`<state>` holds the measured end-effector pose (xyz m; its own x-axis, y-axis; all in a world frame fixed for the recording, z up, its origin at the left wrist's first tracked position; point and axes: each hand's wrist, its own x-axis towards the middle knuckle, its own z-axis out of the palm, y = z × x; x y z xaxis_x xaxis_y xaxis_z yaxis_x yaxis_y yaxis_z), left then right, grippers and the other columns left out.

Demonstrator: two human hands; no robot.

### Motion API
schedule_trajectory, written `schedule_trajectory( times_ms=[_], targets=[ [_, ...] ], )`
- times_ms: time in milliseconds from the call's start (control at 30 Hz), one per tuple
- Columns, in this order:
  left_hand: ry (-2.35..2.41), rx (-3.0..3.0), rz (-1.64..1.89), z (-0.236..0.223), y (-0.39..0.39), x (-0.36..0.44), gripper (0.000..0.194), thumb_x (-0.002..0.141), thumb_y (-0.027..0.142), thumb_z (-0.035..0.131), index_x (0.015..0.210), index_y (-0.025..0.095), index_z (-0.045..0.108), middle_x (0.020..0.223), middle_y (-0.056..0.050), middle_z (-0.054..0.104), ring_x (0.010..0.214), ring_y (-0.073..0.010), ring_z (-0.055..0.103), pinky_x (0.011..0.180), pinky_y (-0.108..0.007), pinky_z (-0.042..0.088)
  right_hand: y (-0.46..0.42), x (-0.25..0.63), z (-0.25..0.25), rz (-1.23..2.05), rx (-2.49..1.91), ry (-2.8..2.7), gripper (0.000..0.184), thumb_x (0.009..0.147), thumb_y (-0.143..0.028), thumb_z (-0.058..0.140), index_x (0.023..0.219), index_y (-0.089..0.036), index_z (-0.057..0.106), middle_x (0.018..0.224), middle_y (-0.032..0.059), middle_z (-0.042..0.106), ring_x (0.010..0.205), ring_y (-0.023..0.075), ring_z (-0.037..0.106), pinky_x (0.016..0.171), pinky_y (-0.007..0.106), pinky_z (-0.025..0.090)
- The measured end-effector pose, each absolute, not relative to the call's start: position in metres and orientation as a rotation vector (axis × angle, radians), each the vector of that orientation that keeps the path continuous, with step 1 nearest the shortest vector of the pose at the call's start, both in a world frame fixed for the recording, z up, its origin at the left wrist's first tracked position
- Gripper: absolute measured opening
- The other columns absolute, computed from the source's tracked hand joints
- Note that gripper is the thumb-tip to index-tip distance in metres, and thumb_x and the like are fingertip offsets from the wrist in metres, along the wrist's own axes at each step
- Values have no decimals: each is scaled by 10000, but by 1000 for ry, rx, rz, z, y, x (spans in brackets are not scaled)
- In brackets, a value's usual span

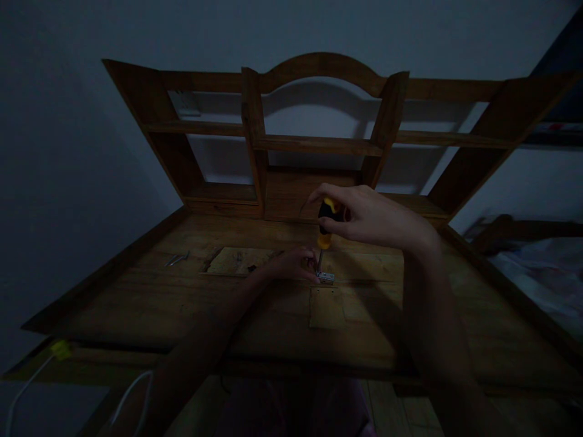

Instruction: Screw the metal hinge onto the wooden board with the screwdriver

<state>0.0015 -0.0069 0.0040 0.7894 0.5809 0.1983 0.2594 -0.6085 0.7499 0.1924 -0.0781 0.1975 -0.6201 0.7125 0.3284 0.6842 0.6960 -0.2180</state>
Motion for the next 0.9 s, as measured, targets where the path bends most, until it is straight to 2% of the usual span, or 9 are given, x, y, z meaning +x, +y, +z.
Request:
schedule_trajectory(
  times_ms=[133,300,500,633,900],
  targets=[
    [657,2305,587,1,-10,3,408,684,400,824,973,179,638,925,-22,628,844,-166,571,737,-275,446,-79,191,197,96,-1086,-2492,297,880,-276,561,1168,-229,615,1006,30,689,902,199,619,776,291,412],
    [673,2408,610,1,-15,7,332,724,383,779,941,185,624,946,-30,612,864,-173,564,775,-292,448,-75,194,195,95,-1080,-2481,308,887,-293,573,1185,-230,612,1034,33,694,921,205,624,790,296,419],
    [678,2430,609,2,-18,8,272,739,350,766,897,190,613,892,-9,599,810,-157,555,729,-275,439,-74,197,196,128,-1037,-2519,388,858,-262,586,1246,-247,591,1159,27,668,975,207,615,826,300,423],
    [669,2403,614,3,-19,7,262,753,346,753,917,197,613,921,-8,616,845,-158,572,754,-273,446,-76,197,198,143,-1048,-2519,397,854,-252,578,1251,-247,591,1134,27,673,960,203,618,822,295,418],
    [732,2414,578,3,-18,6,283,735,354,761,917,188,622,879,0,602,765,-134,539,688,-246,418,-79,197,201,175,-1119,-2525,436,824,-234,584,1260,-246,587,1065,29,692,888,198,626,773,282,424]
  ],
)
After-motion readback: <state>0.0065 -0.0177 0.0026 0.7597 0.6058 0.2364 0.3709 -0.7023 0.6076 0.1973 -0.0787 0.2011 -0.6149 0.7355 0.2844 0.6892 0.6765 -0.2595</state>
